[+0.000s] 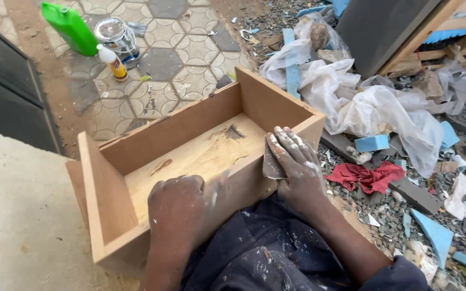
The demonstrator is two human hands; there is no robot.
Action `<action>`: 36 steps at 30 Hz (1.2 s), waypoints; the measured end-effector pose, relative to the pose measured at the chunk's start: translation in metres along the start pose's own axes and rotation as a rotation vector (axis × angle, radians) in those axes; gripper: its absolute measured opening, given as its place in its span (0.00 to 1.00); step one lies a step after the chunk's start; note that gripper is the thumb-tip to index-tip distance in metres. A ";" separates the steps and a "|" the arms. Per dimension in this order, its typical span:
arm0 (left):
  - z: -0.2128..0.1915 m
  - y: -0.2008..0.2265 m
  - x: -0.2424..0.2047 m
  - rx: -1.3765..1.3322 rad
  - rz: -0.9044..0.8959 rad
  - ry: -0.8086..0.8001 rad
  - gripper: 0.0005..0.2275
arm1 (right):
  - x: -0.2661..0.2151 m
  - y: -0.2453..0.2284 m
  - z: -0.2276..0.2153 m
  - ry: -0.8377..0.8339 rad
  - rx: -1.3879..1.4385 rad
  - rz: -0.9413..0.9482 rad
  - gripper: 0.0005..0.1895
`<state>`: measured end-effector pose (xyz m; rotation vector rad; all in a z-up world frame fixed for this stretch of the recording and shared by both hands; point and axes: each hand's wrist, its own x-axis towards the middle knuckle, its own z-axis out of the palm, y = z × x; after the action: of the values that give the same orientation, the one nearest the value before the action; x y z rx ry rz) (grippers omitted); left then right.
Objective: Sanding the interior and exterior edges of a wooden box to smooth the surface.
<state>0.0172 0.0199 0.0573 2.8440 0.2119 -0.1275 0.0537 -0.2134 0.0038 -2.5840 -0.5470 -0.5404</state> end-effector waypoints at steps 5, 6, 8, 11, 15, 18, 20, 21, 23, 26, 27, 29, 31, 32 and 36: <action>-0.013 -0.013 0.030 -0.299 -0.256 -0.223 0.37 | 0.001 -0.010 0.023 -0.074 -0.057 -0.021 0.40; -0.015 -0.014 0.031 -0.299 -0.254 -0.226 0.37 | -0.010 -0.021 0.037 -0.075 -0.059 -0.018 0.40; -0.020 -0.014 0.032 -0.815 -0.338 -0.177 0.36 | -0.032 -0.043 0.065 -0.209 -0.083 -0.158 0.38; 0.011 -0.041 0.045 -1.147 -0.288 -0.088 0.40 | -0.016 -0.102 0.038 -0.228 0.279 -0.325 0.27; -0.011 -0.028 0.035 -0.996 -0.344 -0.134 0.36 | -0.015 -0.094 0.038 -0.202 0.201 -0.337 0.25; -0.018 -0.021 0.029 -0.643 -0.287 -0.175 0.26 | -0.012 -0.091 0.030 -0.198 0.186 -0.336 0.34; -0.024 -0.016 0.028 -0.540 -0.279 -0.240 0.24 | -0.012 -0.088 0.029 -0.202 0.180 -0.279 0.36; -0.019 -0.021 0.029 -0.541 -0.277 -0.240 0.24 | -0.014 -0.081 0.037 -0.201 0.177 -0.278 0.36; -0.008 -0.032 0.031 -0.585 -0.261 -0.285 0.23 | -0.018 -0.066 0.052 -0.086 0.009 -0.294 0.43; -0.012 -0.033 0.030 -0.578 -0.240 -0.295 0.23 | -0.001 -0.040 0.042 -0.082 -0.105 -0.257 0.47; -0.013 -0.031 0.029 -0.577 -0.246 -0.293 0.23 | 0.000 -0.009 0.048 -0.083 -0.101 -0.261 0.47; -0.016 -0.029 0.027 -0.581 -0.233 -0.287 0.22 | 0.004 0.049 0.061 -0.095 -0.235 -0.098 0.47; -0.015 -0.029 0.029 -0.582 -0.229 -0.288 0.22 | 0.029 0.087 0.051 -0.253 -0.332 0.114 0.43; -0.015 -0.028 0.030 -0.585 -0.218 -0.291 0.23 | 0.042 0.106 0.045 -0.405 -0.433 0.332 0.40; -0.023 -0.021 0.025 -0.644 -0.231 -0.274 0.25 | 0.035 0.110 0.047 -0.317 -0.404 0.217 0.44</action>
<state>0.0399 0.0503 0.0710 2.1290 0.4319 -0.4117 0.1462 -0.2709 -0.0558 -3.0929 -0.2669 -0.1795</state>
